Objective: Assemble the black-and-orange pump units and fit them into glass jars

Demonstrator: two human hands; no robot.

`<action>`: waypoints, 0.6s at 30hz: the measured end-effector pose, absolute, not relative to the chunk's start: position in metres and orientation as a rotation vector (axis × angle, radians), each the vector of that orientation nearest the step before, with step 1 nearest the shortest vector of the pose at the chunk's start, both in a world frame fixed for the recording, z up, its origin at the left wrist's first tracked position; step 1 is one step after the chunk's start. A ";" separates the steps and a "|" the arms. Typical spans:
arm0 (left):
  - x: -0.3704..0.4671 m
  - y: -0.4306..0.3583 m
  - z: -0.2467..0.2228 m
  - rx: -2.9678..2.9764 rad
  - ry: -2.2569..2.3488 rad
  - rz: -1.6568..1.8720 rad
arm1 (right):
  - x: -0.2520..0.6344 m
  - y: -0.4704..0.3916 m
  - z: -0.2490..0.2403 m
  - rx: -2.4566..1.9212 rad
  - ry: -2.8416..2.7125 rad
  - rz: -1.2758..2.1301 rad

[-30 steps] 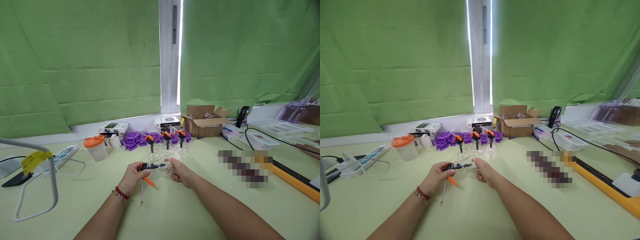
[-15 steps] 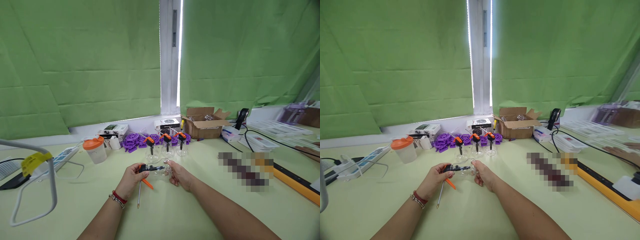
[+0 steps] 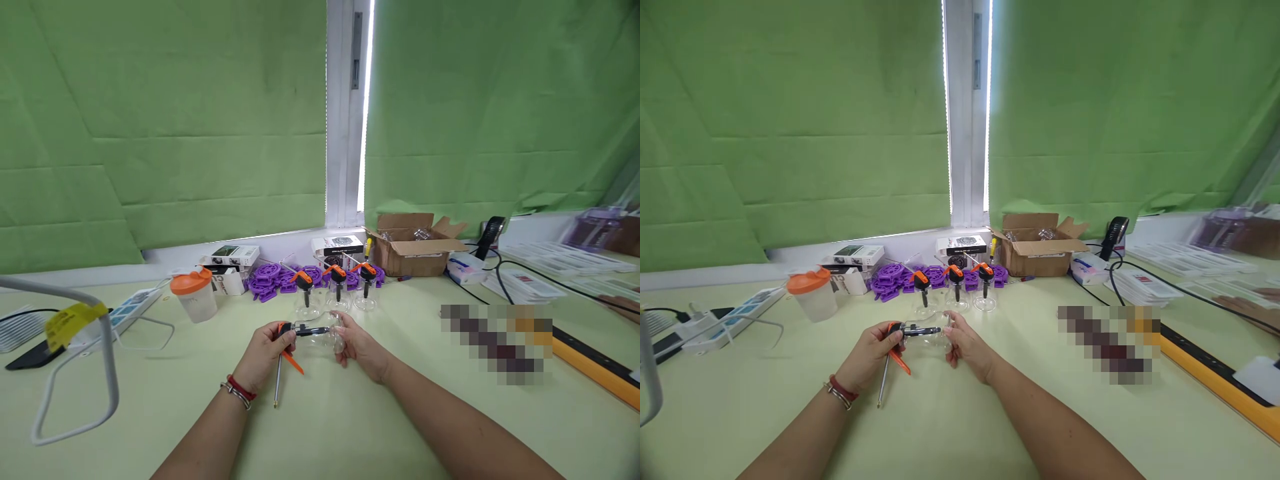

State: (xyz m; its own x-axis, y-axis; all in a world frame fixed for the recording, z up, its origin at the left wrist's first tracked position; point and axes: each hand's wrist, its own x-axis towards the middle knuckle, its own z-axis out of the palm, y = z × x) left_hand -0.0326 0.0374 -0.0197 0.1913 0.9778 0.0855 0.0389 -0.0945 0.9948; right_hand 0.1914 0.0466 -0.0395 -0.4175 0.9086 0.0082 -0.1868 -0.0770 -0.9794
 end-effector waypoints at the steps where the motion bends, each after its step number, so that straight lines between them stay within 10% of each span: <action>1: -0.033 0.038 -0.020 1.401 1.054 1.105 | 0.191 0.046 -0.039 -0.839 -1.335 1.637; 18: -0.027 0.036 -0.020 1.386 1.074 1.135 | 0.195 0.045 -0.036 -0.937 -1.353 1.678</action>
